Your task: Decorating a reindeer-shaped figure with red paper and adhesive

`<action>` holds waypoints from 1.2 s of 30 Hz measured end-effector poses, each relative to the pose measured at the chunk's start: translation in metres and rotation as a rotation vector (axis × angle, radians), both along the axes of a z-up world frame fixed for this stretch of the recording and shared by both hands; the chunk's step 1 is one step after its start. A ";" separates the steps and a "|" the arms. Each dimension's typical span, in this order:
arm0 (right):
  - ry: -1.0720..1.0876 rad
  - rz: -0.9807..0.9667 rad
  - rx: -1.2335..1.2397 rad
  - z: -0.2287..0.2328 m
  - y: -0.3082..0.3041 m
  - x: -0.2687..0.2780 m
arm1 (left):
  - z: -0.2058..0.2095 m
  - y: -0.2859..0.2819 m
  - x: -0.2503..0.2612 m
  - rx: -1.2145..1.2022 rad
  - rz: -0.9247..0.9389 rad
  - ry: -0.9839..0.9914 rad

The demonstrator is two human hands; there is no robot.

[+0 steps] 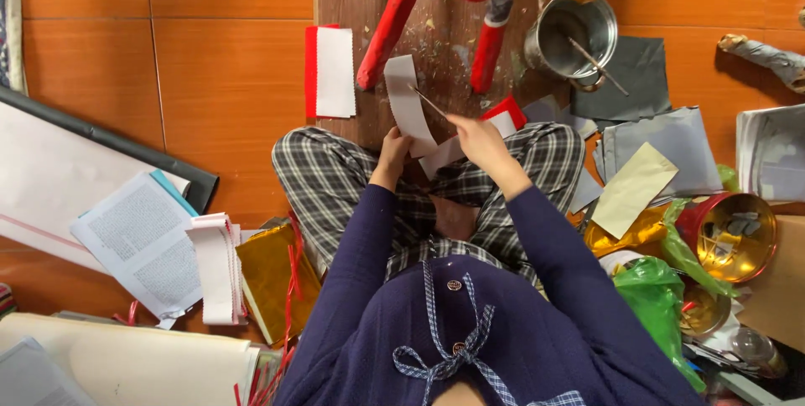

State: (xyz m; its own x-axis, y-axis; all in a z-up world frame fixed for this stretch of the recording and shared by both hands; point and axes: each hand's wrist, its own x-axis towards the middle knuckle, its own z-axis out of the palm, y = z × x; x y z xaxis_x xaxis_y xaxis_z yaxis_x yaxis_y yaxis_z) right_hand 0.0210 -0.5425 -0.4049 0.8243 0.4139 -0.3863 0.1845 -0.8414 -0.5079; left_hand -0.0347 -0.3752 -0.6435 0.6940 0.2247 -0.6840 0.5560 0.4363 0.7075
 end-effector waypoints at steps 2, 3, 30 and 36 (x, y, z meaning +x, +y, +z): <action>-0.051 0.047 -0.083 -0.012 0.027 0.015 | 0.010 0.002 -0.003 -0.012 0.015 0.010; -0.109 0.091 -0.168 -0.018 0.040 0.023 | 0.015 0.003 -0.003 -0.027 0.027 0.012; 0.205 -0.034 0.080 0.005 -0.033 -0.132 | 0.114 0.000 0.010 -0.439 0.237 0.281; 0.062 -0.128 0.103 -0.045 -0.061 -0.083 | 0.153 0.006 0.005 -0.461 0.197 0.266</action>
